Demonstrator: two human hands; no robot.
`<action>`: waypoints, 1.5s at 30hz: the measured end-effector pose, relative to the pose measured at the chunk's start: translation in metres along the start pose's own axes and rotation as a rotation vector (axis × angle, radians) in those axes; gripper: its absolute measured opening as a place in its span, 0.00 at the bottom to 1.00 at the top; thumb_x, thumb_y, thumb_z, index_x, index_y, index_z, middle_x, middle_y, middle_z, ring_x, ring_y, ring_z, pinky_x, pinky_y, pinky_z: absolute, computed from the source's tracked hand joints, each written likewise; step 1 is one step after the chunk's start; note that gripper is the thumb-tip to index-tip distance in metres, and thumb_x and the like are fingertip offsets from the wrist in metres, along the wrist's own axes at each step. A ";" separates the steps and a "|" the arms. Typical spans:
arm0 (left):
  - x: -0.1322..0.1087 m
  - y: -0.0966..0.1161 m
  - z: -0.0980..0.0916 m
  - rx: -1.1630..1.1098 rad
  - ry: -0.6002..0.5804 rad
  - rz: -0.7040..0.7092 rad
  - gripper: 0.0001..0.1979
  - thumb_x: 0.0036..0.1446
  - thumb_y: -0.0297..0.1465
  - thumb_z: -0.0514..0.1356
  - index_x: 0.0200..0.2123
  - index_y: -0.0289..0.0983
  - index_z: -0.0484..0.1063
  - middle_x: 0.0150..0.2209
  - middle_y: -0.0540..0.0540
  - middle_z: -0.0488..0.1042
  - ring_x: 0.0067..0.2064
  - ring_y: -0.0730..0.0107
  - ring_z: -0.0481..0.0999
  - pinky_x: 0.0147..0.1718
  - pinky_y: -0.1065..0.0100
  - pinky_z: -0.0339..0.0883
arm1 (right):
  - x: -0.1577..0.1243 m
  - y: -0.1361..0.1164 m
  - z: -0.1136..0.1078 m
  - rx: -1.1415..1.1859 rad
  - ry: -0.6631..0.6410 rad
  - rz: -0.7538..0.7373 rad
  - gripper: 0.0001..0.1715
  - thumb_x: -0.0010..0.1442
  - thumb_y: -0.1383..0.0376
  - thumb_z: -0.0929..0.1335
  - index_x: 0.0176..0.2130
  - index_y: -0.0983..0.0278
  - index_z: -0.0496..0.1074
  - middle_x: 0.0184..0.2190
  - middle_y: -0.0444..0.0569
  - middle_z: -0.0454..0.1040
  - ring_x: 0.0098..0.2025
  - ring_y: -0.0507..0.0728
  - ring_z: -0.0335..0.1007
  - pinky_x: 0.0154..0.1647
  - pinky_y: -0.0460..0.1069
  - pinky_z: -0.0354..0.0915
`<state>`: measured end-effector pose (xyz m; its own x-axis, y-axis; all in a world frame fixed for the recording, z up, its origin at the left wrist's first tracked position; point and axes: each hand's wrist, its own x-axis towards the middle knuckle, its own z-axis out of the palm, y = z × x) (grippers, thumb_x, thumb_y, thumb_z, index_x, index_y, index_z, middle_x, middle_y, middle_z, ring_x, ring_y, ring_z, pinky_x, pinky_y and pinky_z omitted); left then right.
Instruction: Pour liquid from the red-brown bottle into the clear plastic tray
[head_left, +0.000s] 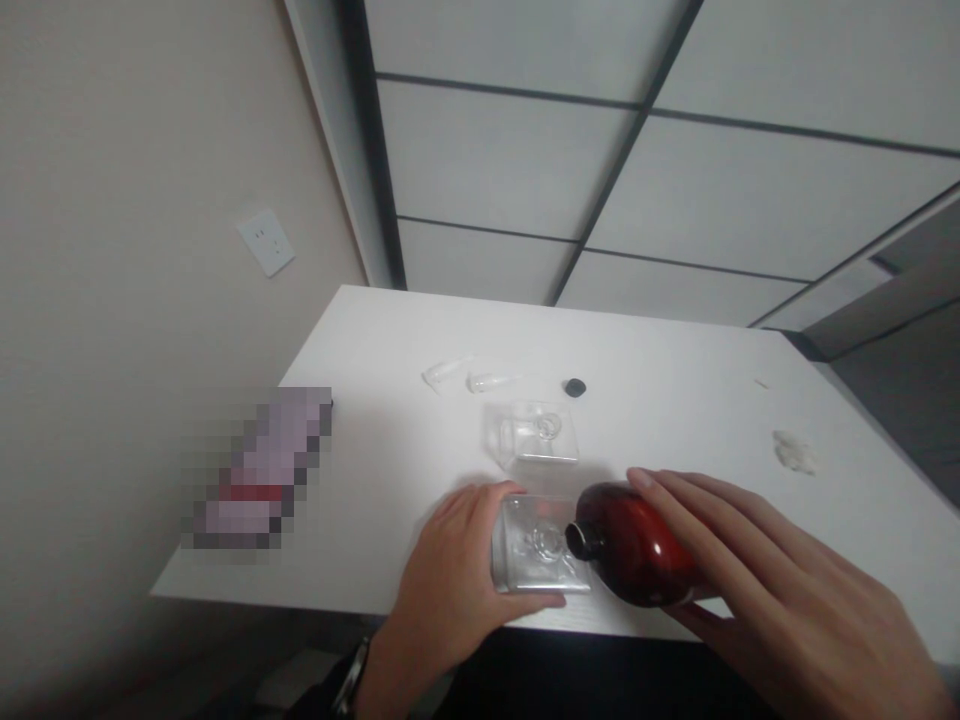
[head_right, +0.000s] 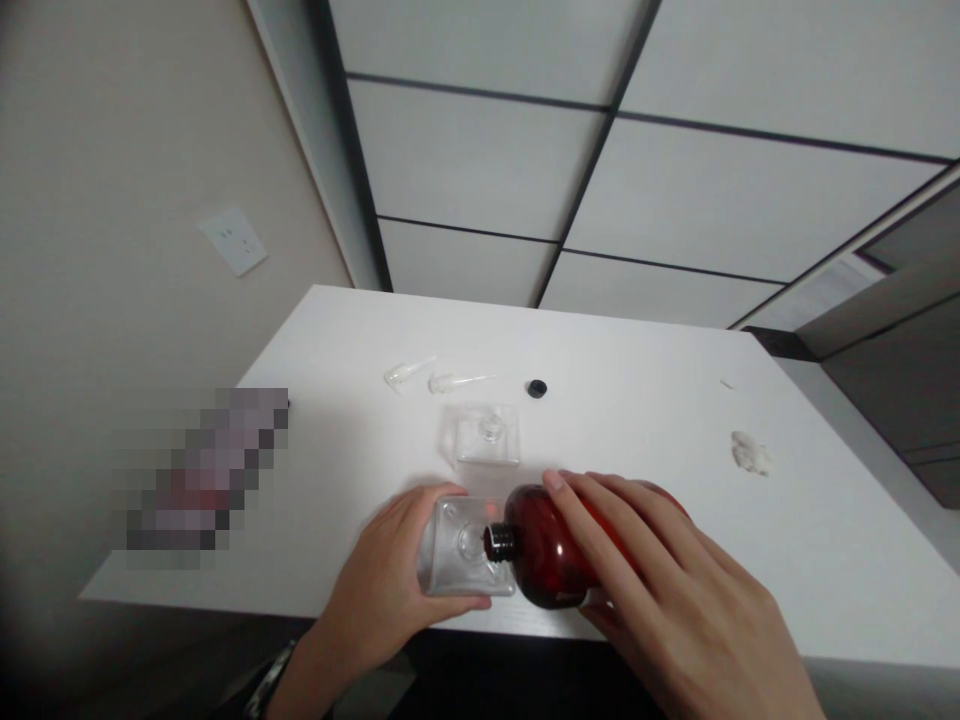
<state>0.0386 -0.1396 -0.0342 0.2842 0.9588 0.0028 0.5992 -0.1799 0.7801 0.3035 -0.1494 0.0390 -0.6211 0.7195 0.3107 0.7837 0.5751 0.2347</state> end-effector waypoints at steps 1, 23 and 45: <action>0.000 0.000 0.000 -0.005 0.000 0.002 0.43 0.41 0.43 0.83 0.59 0.42 0.72 0.58 0.39 0.80 0.59 0.40 0.79 0.60 0.38 0.73 | 0.000 0.000 0.000 0.001 -0.002 0.001 0.41 0.71 0.66 0.58 0.79 0.65 0.49 0.58 0.59 0.79 0.53 0.67 0.79 0.42 0.56 0.75; 0.000 -0.002 0.001 -0.023 -0.003 0.005 0.45 0.39 0.44 0.83 0.59 0.42 0.72 0.57 0.39 0.80 0.58 0.41 0.79 0.60 0.38 0.72 | 0.001 0.003 -0.004 -0.010 -0.015 -0.014 0.44 0.69 0.70 0.60 0.79 0.64 0.46 0.57 0.60 0.79 0.52 0.67 0.77 0.39 0.56 0.74; 0.000 0.000 0.000 -0.012 -0.016 0.001 0.43 0.42 0.43 0.83 0.59 0.41 0.71 0.59 0.38 0.79 0.59 0.40 0.78 0.59 0.37 0.72 | 0.006 0.001 -0.011 -0.037 -0.003 -0.024 0.42 0.72 0.71 0.59 0.79 0.67 0.46 0.56 0.61 0.78 0.53 0.68 0.75 0.42 0.56 0.72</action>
<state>0.0386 -0.1393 -0.0342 0.2968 0.9549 -0.0069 0.5902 -0.1777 0.7874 0.3007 -0.1486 0.0518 -0.6399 0.7066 0.3021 0.7681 0.5775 0.2764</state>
